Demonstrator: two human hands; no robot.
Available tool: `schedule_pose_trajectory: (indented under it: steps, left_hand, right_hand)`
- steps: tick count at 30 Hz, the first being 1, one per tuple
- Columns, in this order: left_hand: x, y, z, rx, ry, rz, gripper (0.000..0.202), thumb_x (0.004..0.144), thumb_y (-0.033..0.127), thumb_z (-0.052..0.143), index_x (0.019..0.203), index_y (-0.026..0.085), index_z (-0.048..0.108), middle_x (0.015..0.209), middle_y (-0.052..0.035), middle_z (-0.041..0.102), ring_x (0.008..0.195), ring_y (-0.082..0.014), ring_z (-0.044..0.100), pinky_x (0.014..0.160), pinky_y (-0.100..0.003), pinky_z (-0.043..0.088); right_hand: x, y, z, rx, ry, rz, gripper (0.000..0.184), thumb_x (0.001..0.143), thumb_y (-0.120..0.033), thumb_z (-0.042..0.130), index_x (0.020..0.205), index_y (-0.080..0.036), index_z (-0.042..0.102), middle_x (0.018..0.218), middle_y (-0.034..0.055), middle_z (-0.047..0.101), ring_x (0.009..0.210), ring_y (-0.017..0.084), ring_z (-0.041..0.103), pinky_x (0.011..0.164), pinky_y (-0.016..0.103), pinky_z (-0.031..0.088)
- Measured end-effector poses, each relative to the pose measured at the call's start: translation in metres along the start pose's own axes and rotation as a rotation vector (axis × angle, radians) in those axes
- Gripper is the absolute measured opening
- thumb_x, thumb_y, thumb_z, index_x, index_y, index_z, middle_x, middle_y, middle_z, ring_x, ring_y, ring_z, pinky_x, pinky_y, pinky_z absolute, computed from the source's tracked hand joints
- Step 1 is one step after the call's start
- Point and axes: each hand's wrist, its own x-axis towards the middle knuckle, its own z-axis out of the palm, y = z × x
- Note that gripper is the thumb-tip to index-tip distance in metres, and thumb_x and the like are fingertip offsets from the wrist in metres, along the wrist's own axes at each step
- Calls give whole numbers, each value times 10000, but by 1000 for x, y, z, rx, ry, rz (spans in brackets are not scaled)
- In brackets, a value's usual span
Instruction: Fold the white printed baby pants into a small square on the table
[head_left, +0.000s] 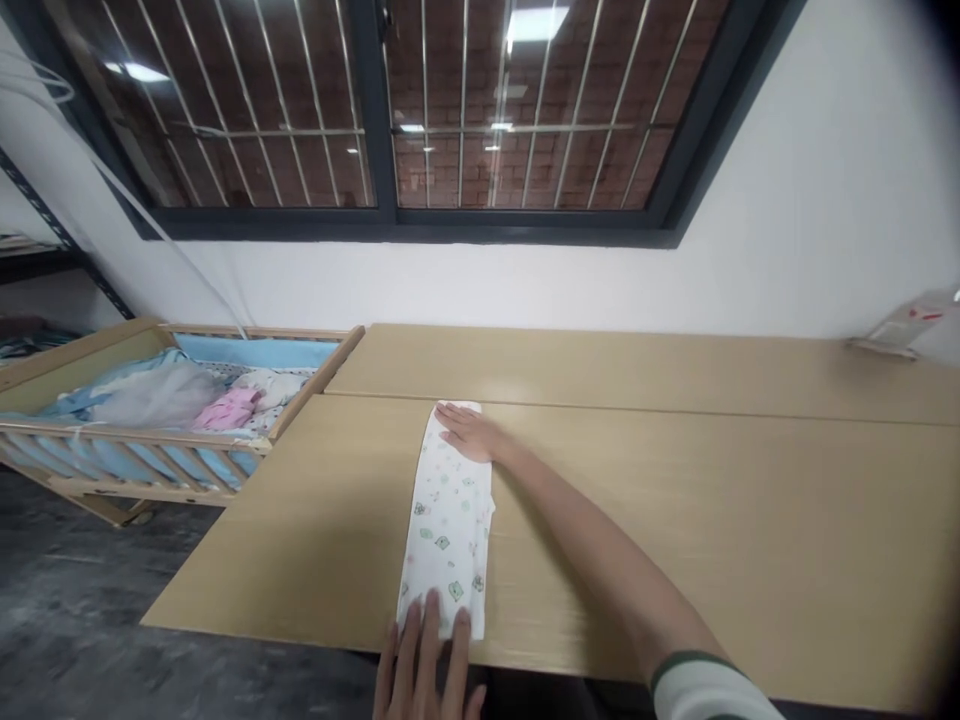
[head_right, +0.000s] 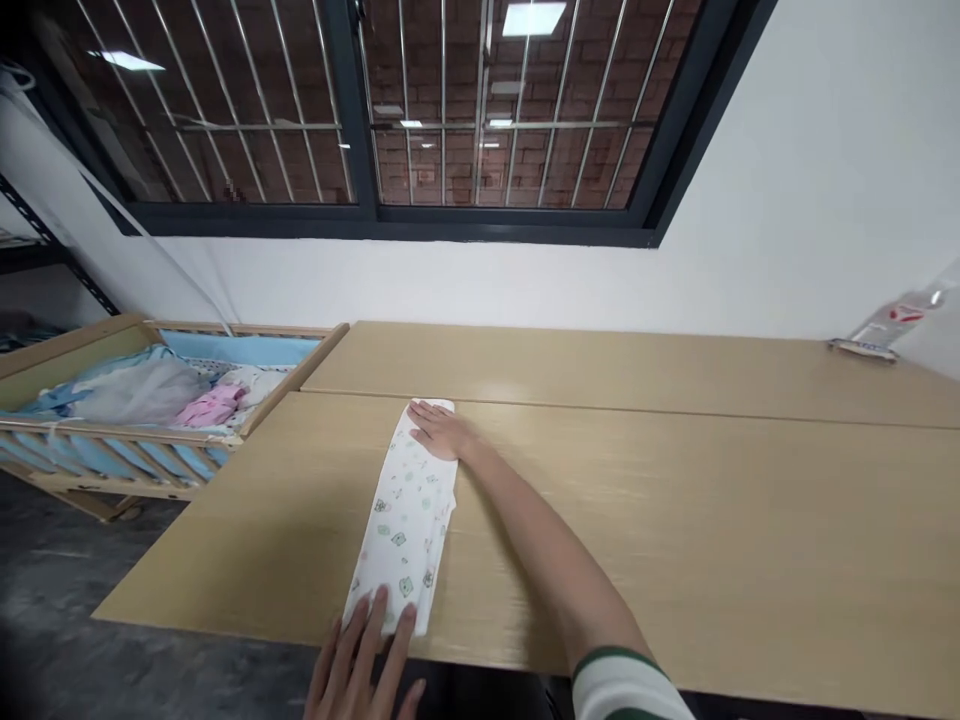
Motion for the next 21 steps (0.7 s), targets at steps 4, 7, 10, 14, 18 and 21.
schedule_pose_trajectory:
  steps: [4,7,10,14,18,21]
  left_hand:
    - [13,-9,-13,-133,30,47,374,943,363,596,1293,240,648,1284,-82,713,1157,-263,675,1030,-409,517]
    - [23,-25,-19,-272,9,130,317,955,275,584,1261,220,647,1241,-54,732,1087,-197,695,1000,-330,540]
    - [27,-39,-19,-393,-50,158,257,972,258,567,1211,230,657,1220,-62,726,1069,-193,690,923,-317,582]
    - [28,-49,-18,-499,-86,165,237,994,219,527,1187,248,661,1200,-75,711,1083,-209,673,889,-339,601]
    - [30,-57,-24,-600,-139,238,337,986,97,467,1228,252,644,1165,-67,722,1036,-184,684,889,-319,599]
    - [31,-63,-28,-679,-175,276,393,977,61,442,1270,245,627,1162,-74,727,1028,-172,692,924,-313,591]
  right_hand:
    - [-18,-2,-5,-1,156,12,528,1044,-414,359,1506,-182,469,1588,97,425,1489,252,343,1240,422,217]
    - [-41,-9,-7,30,344,61,429,1022,-315,399,1396,-171,553,1427,137,580,1344,279,493,1158,465,337]
    - [-68,-21,-8,132,473,72,297,973,-240,468,1206,-177,640,1225,135,663,1177,272,576,1045,454,433]
    - [-100,-45,-14,400,403,79,181,958,-275,535,984,-178,685,987,92,703,902,215,632,834,369,505]
    - [-119,-67,-31,670,95,98,246,938,-380,619,1036,-175,711,867,50,709,735,159,609,667,286,476]
    - [-128,-78,-49,778,-168,16,339,881,-444,705,1089,-177,721,898,49,720,780,159,629,680,275,477]
